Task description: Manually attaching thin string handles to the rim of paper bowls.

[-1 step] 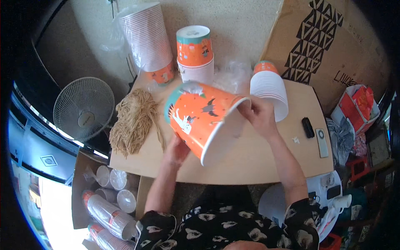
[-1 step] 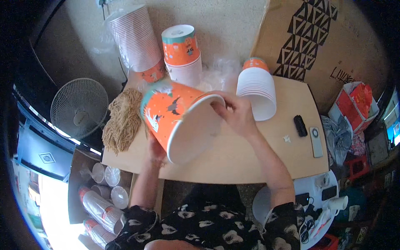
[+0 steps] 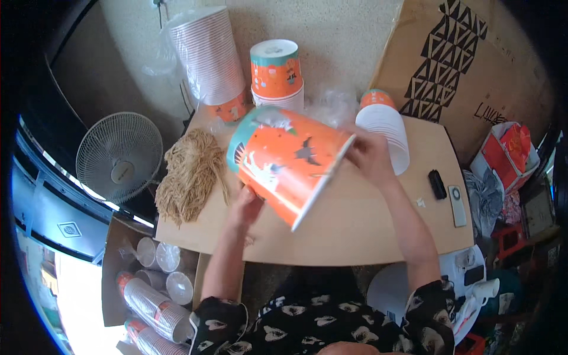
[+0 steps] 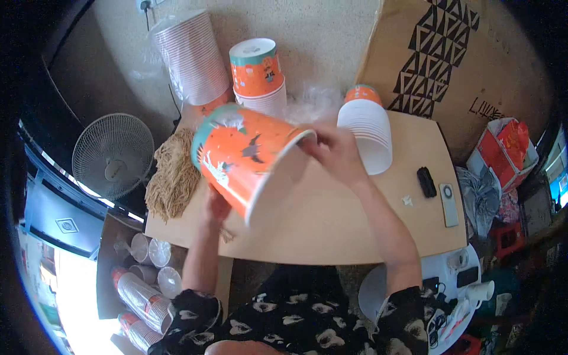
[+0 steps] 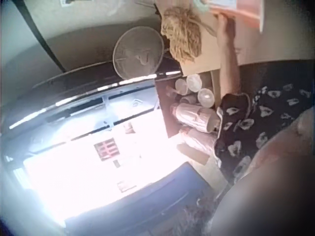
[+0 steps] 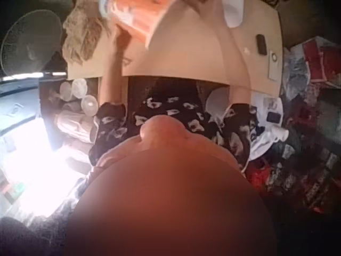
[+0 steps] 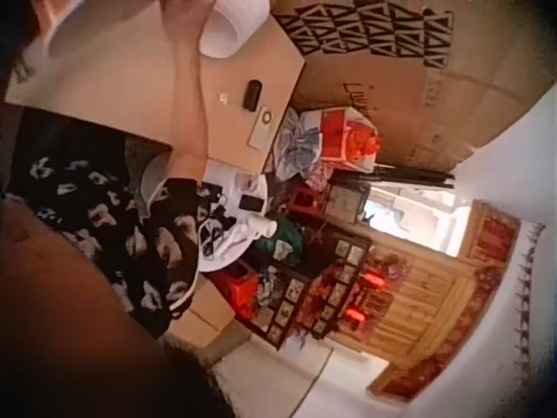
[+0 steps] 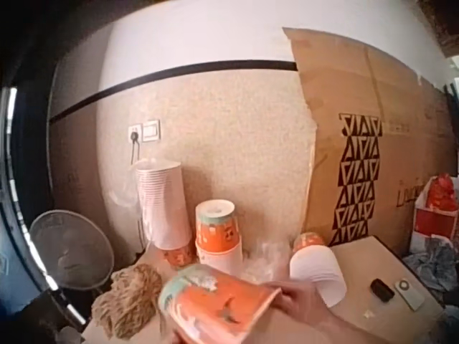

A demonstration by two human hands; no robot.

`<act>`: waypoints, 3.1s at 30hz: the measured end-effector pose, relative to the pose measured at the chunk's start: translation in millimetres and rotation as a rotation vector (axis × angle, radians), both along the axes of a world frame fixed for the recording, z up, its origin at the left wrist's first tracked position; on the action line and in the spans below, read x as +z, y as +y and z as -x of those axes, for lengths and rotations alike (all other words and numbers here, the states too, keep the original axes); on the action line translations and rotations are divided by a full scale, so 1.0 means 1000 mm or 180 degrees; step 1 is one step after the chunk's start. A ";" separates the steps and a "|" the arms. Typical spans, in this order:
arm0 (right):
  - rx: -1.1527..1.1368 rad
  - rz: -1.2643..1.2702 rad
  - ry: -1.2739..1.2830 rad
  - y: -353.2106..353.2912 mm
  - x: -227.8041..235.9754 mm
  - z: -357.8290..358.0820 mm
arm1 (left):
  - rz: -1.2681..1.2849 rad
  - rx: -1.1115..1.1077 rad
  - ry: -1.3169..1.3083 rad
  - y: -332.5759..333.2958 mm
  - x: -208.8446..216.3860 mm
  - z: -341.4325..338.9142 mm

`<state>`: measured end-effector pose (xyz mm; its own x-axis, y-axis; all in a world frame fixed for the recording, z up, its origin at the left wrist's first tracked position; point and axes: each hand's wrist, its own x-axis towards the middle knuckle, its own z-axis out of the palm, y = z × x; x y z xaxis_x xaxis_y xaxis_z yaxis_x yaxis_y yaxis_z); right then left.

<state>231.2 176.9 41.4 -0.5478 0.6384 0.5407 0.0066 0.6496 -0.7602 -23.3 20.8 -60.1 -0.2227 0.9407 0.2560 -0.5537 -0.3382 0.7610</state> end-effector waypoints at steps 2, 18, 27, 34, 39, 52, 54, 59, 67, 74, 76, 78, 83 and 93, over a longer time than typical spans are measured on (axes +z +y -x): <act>0.0416 0.0312 0.0486 0.050 0.023 0.026 | -0.0450 0.0373 0.0892 0.024 0.066 0.022; 0.0395 0.0851 0.0698 0.210 0.027 0.019 | 0.0526 0.3876 0.4895 0.257 0.197 0.038; -0.1817 -0.0107 0.0162 0.092 -0.057 -0.134 | -0.0272 0.5325 0.6363 0.244 0.166 0.006; -0.2862 -0.0083 -0.0341 0.055 -0.139 -0.160 | -0.0774 0.1134 0.3680 0.182 0.009 -0.117; -0.2887 -0.0325 0.0063 0.062 -0.151 -0.152 | -0.0548 0.1447 0.3573 0.188 -0.023 -0.151; -0.2198 0.1090 -0.0464 0.033 -0.143 -0.165 | -0.0252 0.1366 0.3284 0.159 -0.010 -0.161; -0.1113 0.0502 0.0177 0.007 -0.134 -0.161 | -0.0216 0.1429 0.3231 0.135 -0.006 -0.148; -0.0997 0.0118 -0.0838 -0.046 -0.121 -0.162 | 0.0784 0.0315 0.2517 0.058 0.007 -0.129; -0.0406 0.0415 -0.0990 -0.140 -0.104 -0.130 | 0.1464 -0.0903 0.2365 -0.014 -0.027 -0.077; -0.0521 0.0440 -0.0770 -0.186 -0.119 -0.101 | 0.0751 -0.0512 0.1205 -0.046 -0.053 -0.073; -0.0677 0.0817 -0.0136 -0.169 -0.157 -0.103 | 0.0827 -0.0087 0.0868 -0.055 -0.049 -0.080; -0.0732 0.0986 0.0115 -0.157 -0.174 -0.091 | 0.0792 0.0061 0.1138 -0.067 -0.055 -0.073; -0.1204 0.0580 0.0618 -0.151 -0.206 -0.051 | 0.1012 0.0888 0.2572 -0.107 -0.067 -0.039; -0.1661 0.1048 0.0557 -0.165 -0.189 0.005 | 0.2088 0.2843 0.3539 -0.089 -0.095 0.101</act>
<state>226.7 12.2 -147.9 -0.0416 0.9451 0.3241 0.1164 0.3268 -0.9379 -124.2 -68.3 -155.0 -0.7320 0.6215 0.2793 0.5534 0.3032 0.7758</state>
